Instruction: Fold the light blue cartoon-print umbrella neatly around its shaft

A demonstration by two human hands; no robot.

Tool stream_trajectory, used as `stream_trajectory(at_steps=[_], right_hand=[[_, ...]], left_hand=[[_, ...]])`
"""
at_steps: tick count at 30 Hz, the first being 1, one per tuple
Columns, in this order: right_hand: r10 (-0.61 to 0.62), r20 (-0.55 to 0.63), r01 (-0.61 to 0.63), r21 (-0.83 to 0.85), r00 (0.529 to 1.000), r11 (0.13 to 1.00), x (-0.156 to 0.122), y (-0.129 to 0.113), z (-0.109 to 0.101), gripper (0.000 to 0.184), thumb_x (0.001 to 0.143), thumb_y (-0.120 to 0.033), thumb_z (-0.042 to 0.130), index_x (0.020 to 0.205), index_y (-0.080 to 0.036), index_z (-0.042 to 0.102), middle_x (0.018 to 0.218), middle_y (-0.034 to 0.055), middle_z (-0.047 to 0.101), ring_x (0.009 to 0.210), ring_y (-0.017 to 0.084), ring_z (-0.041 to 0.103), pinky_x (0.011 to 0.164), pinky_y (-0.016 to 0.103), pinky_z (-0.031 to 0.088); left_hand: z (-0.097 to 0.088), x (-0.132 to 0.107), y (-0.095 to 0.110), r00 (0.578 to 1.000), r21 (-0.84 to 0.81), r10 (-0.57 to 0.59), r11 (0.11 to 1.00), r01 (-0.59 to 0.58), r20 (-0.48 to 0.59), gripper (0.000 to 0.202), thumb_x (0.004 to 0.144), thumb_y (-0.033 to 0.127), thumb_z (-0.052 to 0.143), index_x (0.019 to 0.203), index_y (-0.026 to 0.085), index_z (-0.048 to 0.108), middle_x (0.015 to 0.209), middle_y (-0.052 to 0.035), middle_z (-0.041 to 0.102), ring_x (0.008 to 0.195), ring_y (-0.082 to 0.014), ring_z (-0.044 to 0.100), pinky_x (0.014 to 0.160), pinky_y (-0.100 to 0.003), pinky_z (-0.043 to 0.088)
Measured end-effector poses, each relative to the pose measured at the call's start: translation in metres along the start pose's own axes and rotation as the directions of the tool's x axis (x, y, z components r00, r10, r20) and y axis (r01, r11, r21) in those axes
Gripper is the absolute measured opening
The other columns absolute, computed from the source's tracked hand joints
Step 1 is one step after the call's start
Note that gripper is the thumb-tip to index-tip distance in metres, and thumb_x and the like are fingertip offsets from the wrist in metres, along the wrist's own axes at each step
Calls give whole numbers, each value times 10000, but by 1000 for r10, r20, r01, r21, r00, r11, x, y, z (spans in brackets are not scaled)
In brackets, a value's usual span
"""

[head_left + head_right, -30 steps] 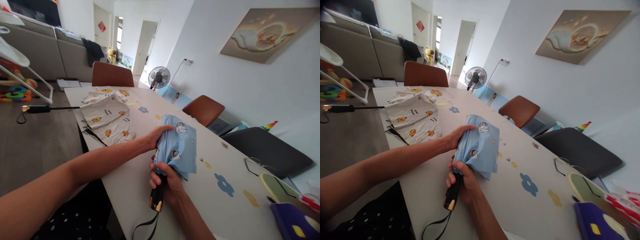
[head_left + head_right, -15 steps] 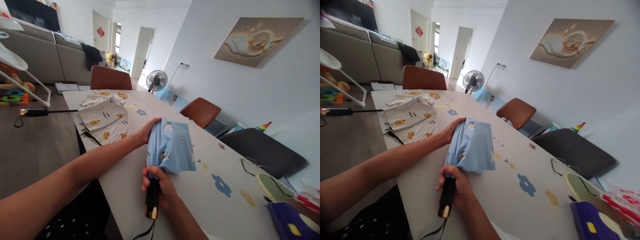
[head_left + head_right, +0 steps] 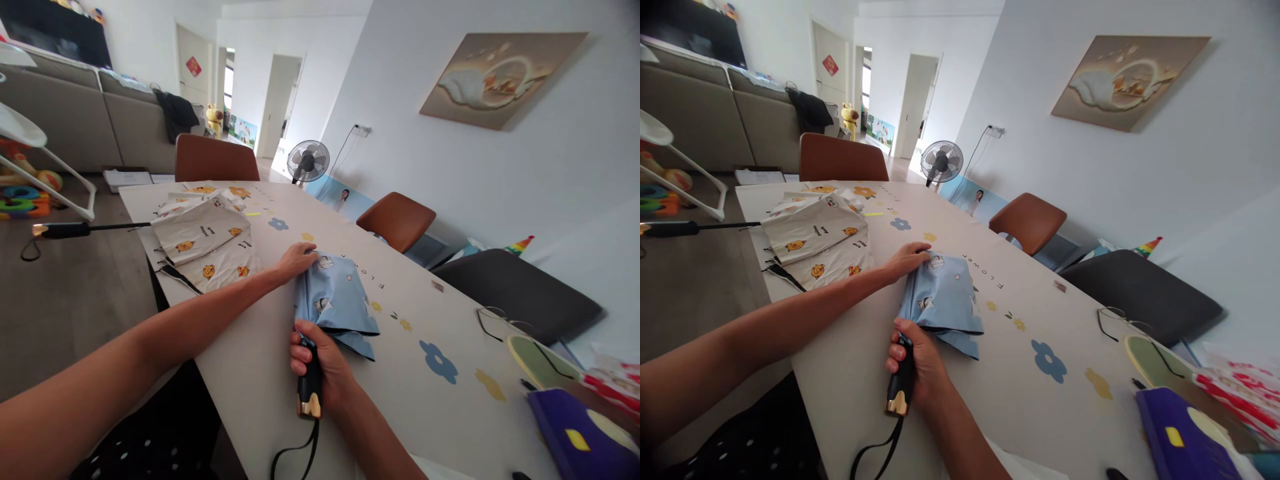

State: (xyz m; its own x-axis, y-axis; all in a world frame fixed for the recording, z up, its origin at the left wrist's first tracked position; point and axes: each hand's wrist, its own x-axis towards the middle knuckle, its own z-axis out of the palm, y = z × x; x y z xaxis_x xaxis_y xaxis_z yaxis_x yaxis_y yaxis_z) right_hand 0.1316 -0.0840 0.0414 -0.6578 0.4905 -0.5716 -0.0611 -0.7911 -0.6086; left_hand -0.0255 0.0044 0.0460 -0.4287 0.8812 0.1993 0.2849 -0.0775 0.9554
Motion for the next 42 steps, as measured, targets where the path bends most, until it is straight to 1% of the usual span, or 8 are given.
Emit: stream_trajectory(at_steps=[12, 16, 19, 22, 29, 34, 39, 42], right_hand=[[-46, -39, 45, -24, 998, 999, 0, 2, 2, 242, 664, -283, 685, 670, -139, 490, 552, -33, 502, 348, 22, 358, 311, 162, 327], [-74, -15, 73, -20, 997, 997, 1, 2, 1, 285, 636, -301, 713, 687, -140, 484, 577, -33, 508, 352, 18, 365, 319, 162, 328], [-89, -14, 88, -32, 996, 996, 1, 2, 1, 285, 641, -303, 709, 690, -140, 481, 583, -31, 509, 353, 17, 364, 319, 162, 328], [-94, -10, 93, -43, 996, 995, 0, 2, 1, 284, 638, -296, 711, 701, -147, 478, 583, -31, 510, 353, 18, 361, 320, 161, 328], [-114, 14, 115, -46, 993, 992, 2, 1, 0, 299, 638, -308, 713, 709, -157, 464, 585, -29, 505, 362, 21, 349, 317, 155, 321], [-129, 18, 129, -44, 992, 991, 2, 2, 0, 288, 654, -316, 701, 692, -153, 466, 588, -26, 499, 369, 20, 343, 319, 152, 322], [-139, -4, 139, -33, 990, 990, 1, 2, 2, 286, 650, -318, 700, 715, -160, 472, 596, -24, 509, 369, 24, 353, 319, 153, 323], [-125, -13, 124, -47, 992, 991, 0, 1, 3, 278, 648, -313, 696, 708, -155, 476, 591, -25, 501, 369, 23, 350, 316, 154, 319]], left_hand=[[-26, 22, -3, 986, -240, -5, 970, 46, 168, 344, 477, 69, 480, 760, 158, 654, 587, 28, 550, 610, -115, 464, 551, -217, 302], [-32, 23, -2, 994, -461, -2, 886, 53, 110, 254, 444, 45, 442, 619, 152, 592, 516, 43, 476, 507, -77, 388, 488, -207, 251], [-41, 22, 4, 979, -642, 22, 758, 115, 202, 330, 461, 58, 460, 735, 159, 614, 570, 40, 498, 512, -69, 403, 494, -198, 278], [-52, 21, 12, 946, -650, 112, 750, 120, 304, 427, 504, 81, 483, 897, 145, 637, 696, 3, 574, 601, -87, 477, 559, -205, 346], [-50, 24, 9, 982, -679, -55, 715, 166, 181, 78, 522, 87, 487, 494, 151, 452, 459, 39, 398, 468, -76, 389, 515, -219, 356], [-47, 29, 4, 984, -670, -101, 722, 172, 144, 78, 551, 103, 474, 505, 153, 435, 466, 42, 376, 508, -86, 419, 578, -236, 382], [-56, 7, 28, 985, -469, 73, 872, -138, -155, 268, 574, 123, 500, 822, 160, 597, 836, -16, 583, 847, -156, 524, 802, -296, 389], [-60, -35, 60, 925, -177, 379, 911, -373, 2, 350, 638, 185, 565, 985, 223, 589, 1100, -23, 542, 1092, -222, 439, 936, -346, 321]])
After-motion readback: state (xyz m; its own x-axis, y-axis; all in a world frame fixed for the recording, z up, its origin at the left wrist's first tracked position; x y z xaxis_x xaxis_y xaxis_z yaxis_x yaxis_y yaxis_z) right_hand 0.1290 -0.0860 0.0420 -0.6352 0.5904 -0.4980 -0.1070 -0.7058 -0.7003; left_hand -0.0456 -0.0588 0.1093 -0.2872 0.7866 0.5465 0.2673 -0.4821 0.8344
